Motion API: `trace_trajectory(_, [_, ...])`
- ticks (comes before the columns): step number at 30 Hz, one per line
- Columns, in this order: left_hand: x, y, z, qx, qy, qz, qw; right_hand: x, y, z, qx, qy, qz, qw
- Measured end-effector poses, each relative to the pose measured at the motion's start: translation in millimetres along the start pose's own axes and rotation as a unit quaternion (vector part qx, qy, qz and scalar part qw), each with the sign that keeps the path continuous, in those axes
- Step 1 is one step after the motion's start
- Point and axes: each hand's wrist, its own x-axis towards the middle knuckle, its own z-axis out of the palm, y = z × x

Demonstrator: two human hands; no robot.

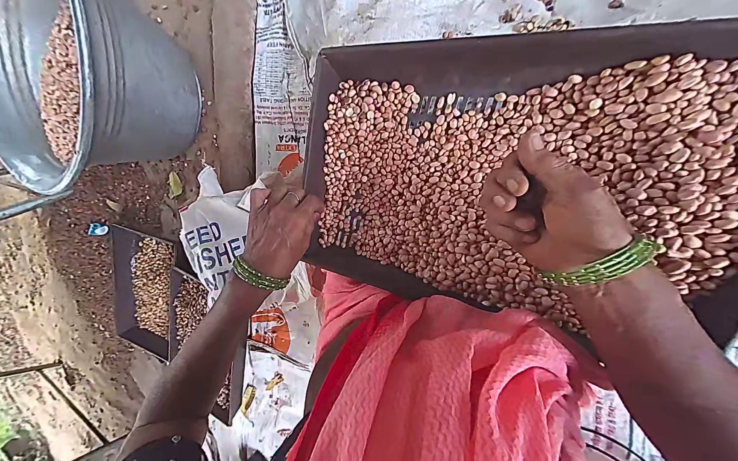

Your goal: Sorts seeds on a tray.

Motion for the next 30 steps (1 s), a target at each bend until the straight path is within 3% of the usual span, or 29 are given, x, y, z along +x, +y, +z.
trace_trajectory(6, [-3, 2, 23, 0.069, -0.001, 0.076, 0.995, 0, 3, 0, 0.004, -0.004, -0.007, 1.000])
trace_trajectory(19, [6, -6, 48, 0.079, 0.025, 0.133, 0.988, -1, 8, 8, -0.023, -0.011, 0.006, 1.000])
trace_trajectory(24, [12, 16, 17, -0.052, 0.099, 0.109, 0.988, -1, 14, 19, -0.067, 0.021, 0.039, 0.997])
trace_trajectory(27, [16, 53, -23, -0.145, 0.137, 0.145, 0.969, -1, 21, 24, -0.090, -0.024, 0.065, 0.994])
trace_trajectory(30, [25, 71, -33, -0.213, 0.120, 0.174, 0.954, -2, 15, 18, -0.049, -0.056, 0.034, 0.997])
